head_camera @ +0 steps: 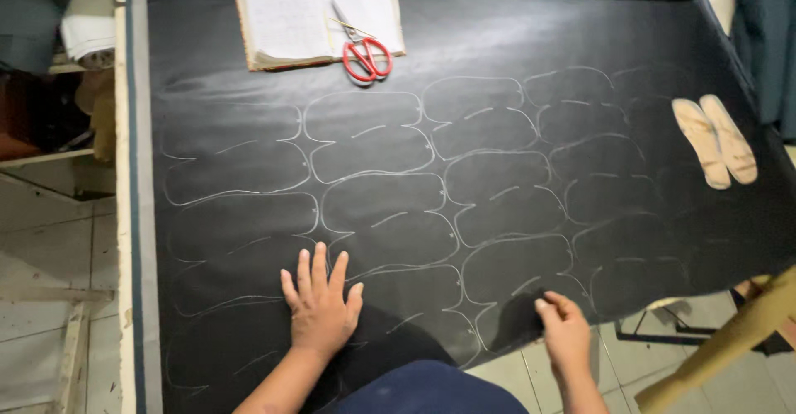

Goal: The person places two shoe insole templates on a large sheet of black material and uses a pencil to mark multiple insole-shaped outlines across the sheet. The person then moves the templates aside and continues marking additional outlines on the material.

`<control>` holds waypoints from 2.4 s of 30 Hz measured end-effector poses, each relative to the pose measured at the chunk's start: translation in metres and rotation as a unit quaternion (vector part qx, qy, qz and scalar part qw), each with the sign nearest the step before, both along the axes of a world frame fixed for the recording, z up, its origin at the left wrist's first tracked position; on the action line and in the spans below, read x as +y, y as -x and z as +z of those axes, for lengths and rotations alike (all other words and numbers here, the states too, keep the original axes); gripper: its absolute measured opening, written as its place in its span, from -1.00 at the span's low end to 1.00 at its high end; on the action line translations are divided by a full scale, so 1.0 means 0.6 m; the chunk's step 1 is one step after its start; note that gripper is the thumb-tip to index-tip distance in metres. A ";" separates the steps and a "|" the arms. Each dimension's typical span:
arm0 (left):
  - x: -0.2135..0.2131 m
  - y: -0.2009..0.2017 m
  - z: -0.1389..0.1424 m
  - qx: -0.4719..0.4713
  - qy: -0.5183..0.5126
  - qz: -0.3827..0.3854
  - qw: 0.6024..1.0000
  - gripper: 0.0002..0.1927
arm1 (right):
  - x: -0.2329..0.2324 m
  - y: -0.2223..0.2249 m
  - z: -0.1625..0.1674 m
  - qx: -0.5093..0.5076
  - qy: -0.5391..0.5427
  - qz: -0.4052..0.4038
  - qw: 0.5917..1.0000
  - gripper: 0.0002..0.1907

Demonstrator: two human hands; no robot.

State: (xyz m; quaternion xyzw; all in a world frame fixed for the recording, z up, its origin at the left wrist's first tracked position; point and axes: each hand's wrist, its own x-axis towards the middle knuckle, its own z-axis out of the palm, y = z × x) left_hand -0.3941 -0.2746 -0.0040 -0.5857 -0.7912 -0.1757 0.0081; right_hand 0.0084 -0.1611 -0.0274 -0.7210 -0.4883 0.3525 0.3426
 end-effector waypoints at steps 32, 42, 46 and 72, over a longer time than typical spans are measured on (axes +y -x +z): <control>-0.136 -0.192 0.093 -0.117 0.195 -0.061 0.972 -0.02 | 0.147 -0.278 0.061 0.316 0.066 -0.212 0.922 -0.82; -0.176 -0.216 0.056 -0.071 0.068 -0.023 0.995 -0.34 | 0.187 -0.351 0.065 0.311 -0.021 -0.166 0.936 -0.74; -0.188 -0.208 0.044 -0.062 -0.026 0.019 0.998 -0.57 | 0.191 -0.361 0.066 0.300 -0.019 -0.154 0.941 -0.77; -0.316 -0.319 -0.002 -0.034 0.018 0.074 0.996 -0.65 | 0.064 -0.465 -0.053 0.213 0.143 -0.064 0.964 -0.75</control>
